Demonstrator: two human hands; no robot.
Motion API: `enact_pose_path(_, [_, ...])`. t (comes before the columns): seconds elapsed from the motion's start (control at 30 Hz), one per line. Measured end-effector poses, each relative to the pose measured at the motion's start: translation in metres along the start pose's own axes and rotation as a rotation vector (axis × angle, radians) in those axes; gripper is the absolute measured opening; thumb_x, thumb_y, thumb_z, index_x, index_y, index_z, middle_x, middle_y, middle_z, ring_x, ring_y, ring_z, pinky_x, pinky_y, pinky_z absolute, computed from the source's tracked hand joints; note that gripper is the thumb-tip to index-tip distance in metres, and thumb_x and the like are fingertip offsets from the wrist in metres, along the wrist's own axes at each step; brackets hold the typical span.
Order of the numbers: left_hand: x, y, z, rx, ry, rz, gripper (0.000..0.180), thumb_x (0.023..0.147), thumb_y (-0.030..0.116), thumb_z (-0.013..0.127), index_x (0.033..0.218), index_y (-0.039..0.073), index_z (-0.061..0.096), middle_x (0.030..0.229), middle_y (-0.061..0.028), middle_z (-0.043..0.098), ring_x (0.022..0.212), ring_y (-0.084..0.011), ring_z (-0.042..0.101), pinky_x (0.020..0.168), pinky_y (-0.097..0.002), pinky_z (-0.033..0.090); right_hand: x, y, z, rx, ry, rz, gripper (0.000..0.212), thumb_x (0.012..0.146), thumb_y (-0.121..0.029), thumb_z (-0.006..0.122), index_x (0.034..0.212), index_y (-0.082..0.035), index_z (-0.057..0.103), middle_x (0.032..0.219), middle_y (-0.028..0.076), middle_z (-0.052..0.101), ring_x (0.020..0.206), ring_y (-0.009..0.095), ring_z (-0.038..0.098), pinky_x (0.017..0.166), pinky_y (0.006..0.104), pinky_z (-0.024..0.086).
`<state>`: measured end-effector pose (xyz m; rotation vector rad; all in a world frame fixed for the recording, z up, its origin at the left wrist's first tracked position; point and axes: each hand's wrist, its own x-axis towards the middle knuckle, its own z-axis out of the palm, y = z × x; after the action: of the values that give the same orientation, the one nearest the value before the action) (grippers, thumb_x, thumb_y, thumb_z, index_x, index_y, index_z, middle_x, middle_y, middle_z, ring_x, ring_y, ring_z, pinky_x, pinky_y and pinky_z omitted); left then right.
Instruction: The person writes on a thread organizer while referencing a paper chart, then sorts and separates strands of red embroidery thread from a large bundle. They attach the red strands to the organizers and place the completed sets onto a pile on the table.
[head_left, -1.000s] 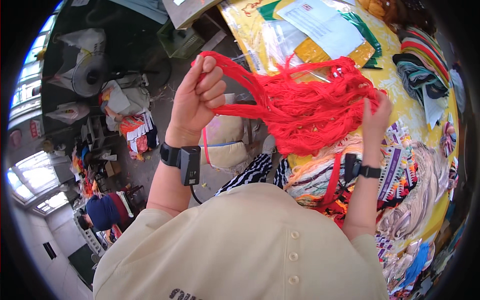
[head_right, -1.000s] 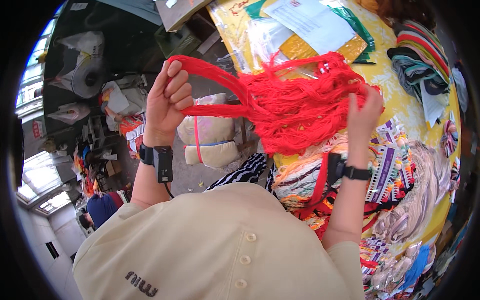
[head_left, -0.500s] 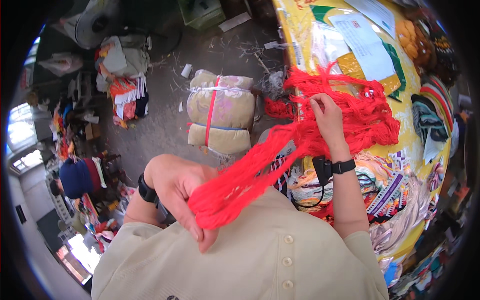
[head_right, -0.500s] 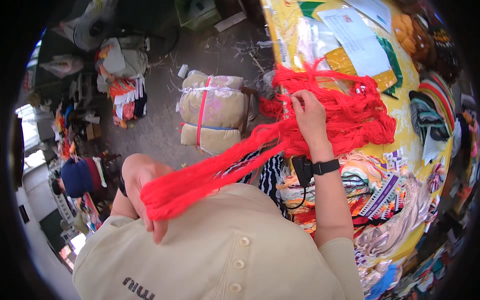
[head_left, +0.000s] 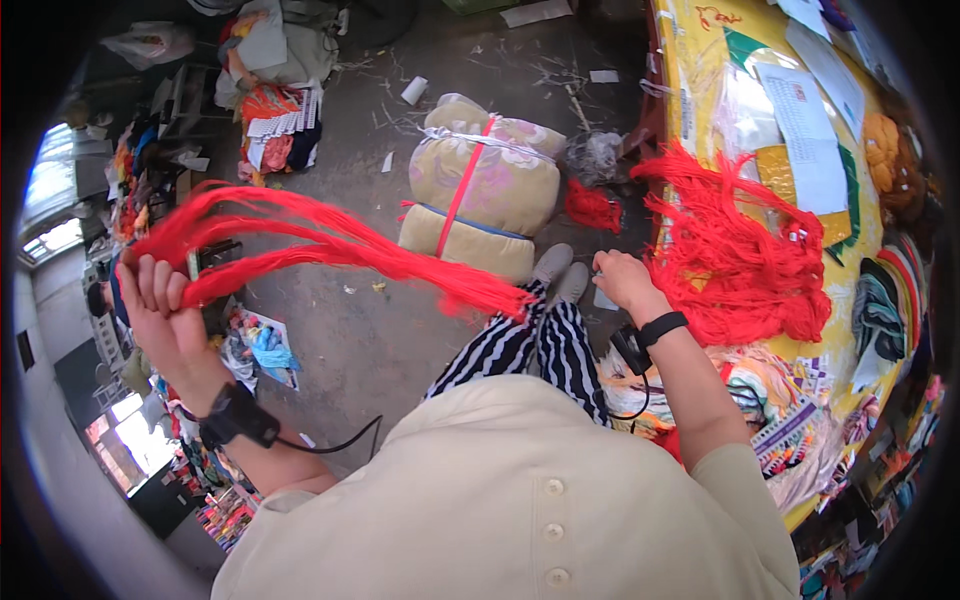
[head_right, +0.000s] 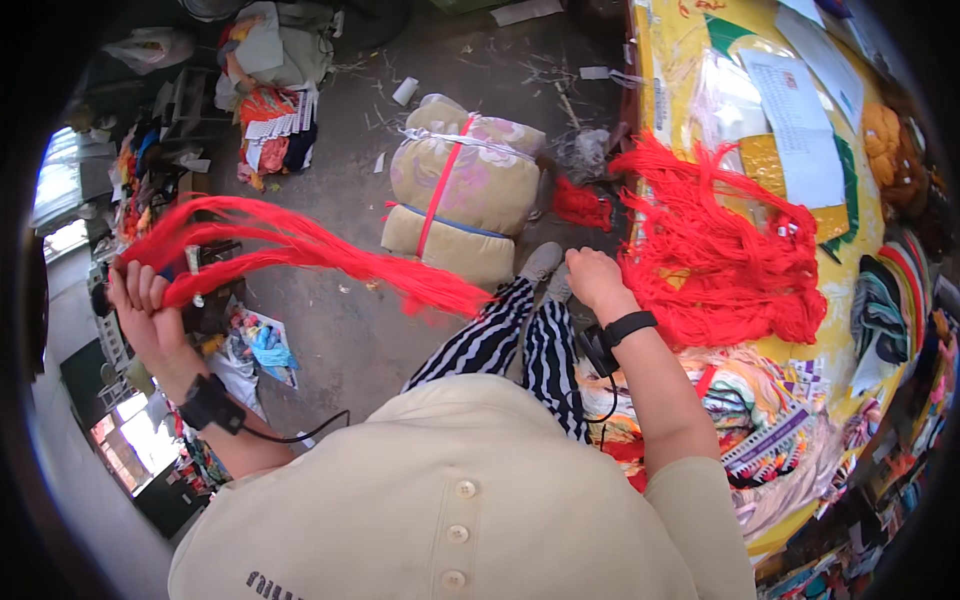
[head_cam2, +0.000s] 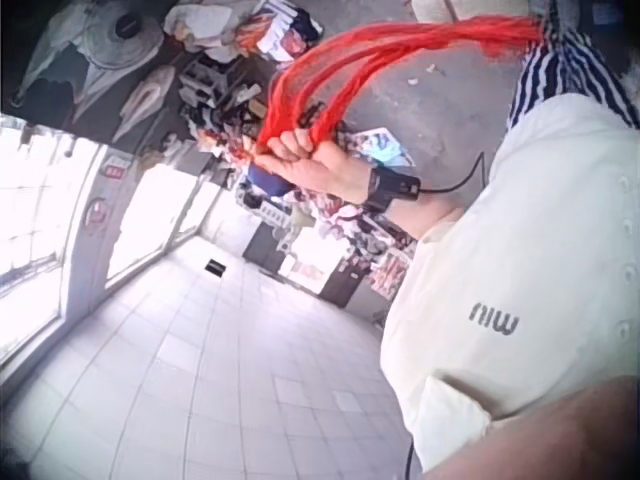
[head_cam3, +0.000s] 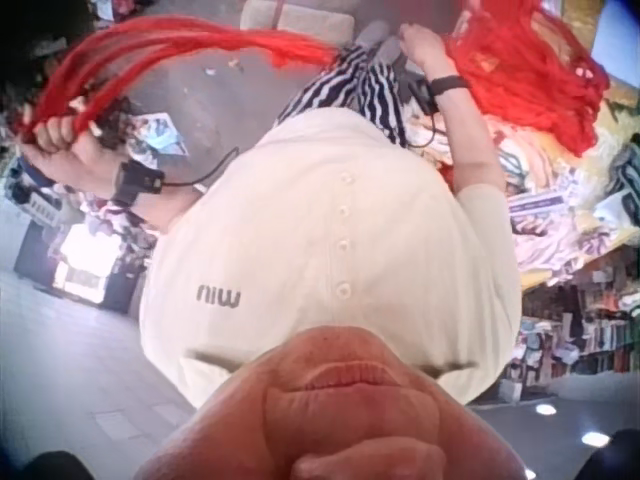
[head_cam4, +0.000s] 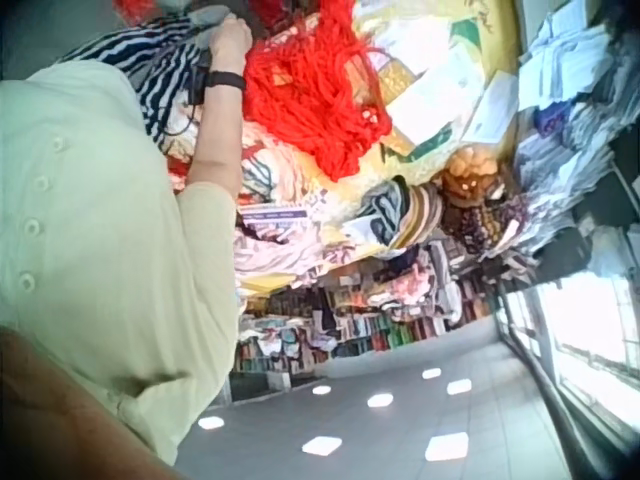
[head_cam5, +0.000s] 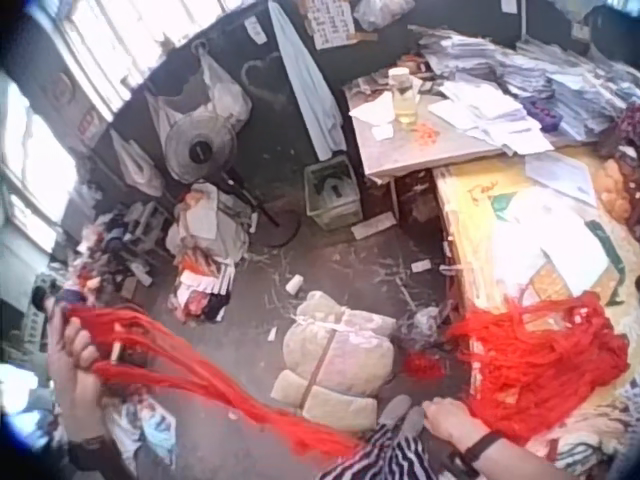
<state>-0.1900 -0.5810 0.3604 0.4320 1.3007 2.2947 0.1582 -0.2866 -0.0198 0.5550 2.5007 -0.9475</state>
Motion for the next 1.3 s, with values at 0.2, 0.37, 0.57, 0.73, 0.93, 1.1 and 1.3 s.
enact_pose_path(0.2, [0.013, -0.156, -0.017, 1.246, 0.099, -0.060, 0.028, 0.104, 0.029, 0.052, 0.102, 0.008, 0.070, 0.064, 0.0111, 0.040, 0.055, 0.0008, 0.035, 0.048, -0.0204, 0.027, 0.036, -0.021, 0.022, 0.216, 0.042, 0.161, 0.021, 0.085, -0.022, 0.069, 0.100, -0.008, 0.064, 0.103, 0.016, 0.065, 0.102, 0.036, 0.064, 0.088, 0.0472, 0.051])
enact_pose_path(0.37, [0.024, -0.351, -0.127, 1.074, -0.029, -0.365, 0.033, 0.104, 0.028, 0.051, 0.093, 0.003, 0.070, 0.070, 0.0016, 0.061, 0.066, -0.0064, 0.059, 0.058, -0.0248, 0.046, 0.083, 0.003, 0.067, 0.355, 0.191, 0.293, 0.018, 0.086, -0.022, 0.068, 0.098, -0.009, 0.067, 0.103, 0.015, 0.065, 0.101, 0.037, 0.063, 0.088, 0.0470, 0.051])
enact_pose_path(0.57, [0.030, -0.506, -0.169, 1.608, -0.387, 0.101, 0.024, 0.091, 0.024, 0.062, 0.099, 0.001, 0.064, 0.097, -0.0167, 0.061, 0.091, -0.0347, 0.059, 0.080, -0.0479, 0.047, 0.150, 0.098, 0.156, 0.381, 0.343, 0.587, 0.019, 0.086, -0.023, 0.068, 0.096, -0.008, 0.070, 0.103, 0.018, 0.066, 0.103, 0.037, 0.063, 0.090, 0.0450, 0.050])
enact_pose_path(0.73, [0.017, -0.552, -0.181, 1.970, -0.441, 0.262, 0.024, 0.084, 0.026, 0.067, 0.098, 0.007, 0.062, 0.094, -0.0149, 0.056, 0.093, -0.0343, 0.052, 0.081, -0.0469, 0.040, 0.197, 0.180, 0.228, 0.452, 0.238, 0.743, 0.026, 0.085, -0.026, 0.069, 0.104, -0.009, 0.071, 0.108, 0.019, 0.067, 0.109, 0.036, 0.062, 0.095, 0.0426, 0.049])
enact_pose_path(0.93, [0.006, -0.564, -0.206, 1.741, -0.346, 0.323, 0.024, 0.083, 0.015, 0.067, 0.104, 0.004, 0.063, 0.105, -0.0215, 0.056, 0.096, -0.0446, 0.050, 0.081, -0.0527, 0.038, 0.266, 0.251, 0.284, 0.103, 0.404, 0.760, 0.023, 0.085, -0.019, 0.068, 0.105, -0.008, 0.071, 0.106, 0.016, 0.068, 0.103, 0.034, 0.065, 0.090, 0.0433, 0.051])
enact_pose_path(1.1, [-0.029, -0.582, -0.236, 1.061, 0.068, 0.083, 0.036, 0.095, 0.003, 0.056, 0.131, 0.003, 0.051, 0.120, -0.0146, 0.058, 0.111, -0.0300, 0.056, 0.098, -0.0368, 0.046, 0.317, 0.299, 0.306, 0.212, 0.414, 0.903, 0.021, 0.083, -0.015, 0.070, 0.104, -0.012, 0.069, 0.108, 0.014, 0.065, 0.103, 0.034, 0.064, 0.090, 0.0439, 0.051])
enact_pose_path(1.3, [-0.010, -0.545, -0.218, 1.165, -0.406, -0.042, 0.015, 0.100, 0.000, 0.040, 0.108, 0.001, 0.053, 0.096, -0.0097, 0.054, 0.085, -0.0213, 0.054, 0.082, -0.0269, 0.045, 0.340, 0.339, 0.333, 0.076, 0.572, 0.915, 0.017, 0.083, -0.012, 0.070, 0.099, -0.014, 0.066, 0.111, 0.015, 0.058, 0.104, 0.037, 0.060, 0.090, 0.0455, 0.051])
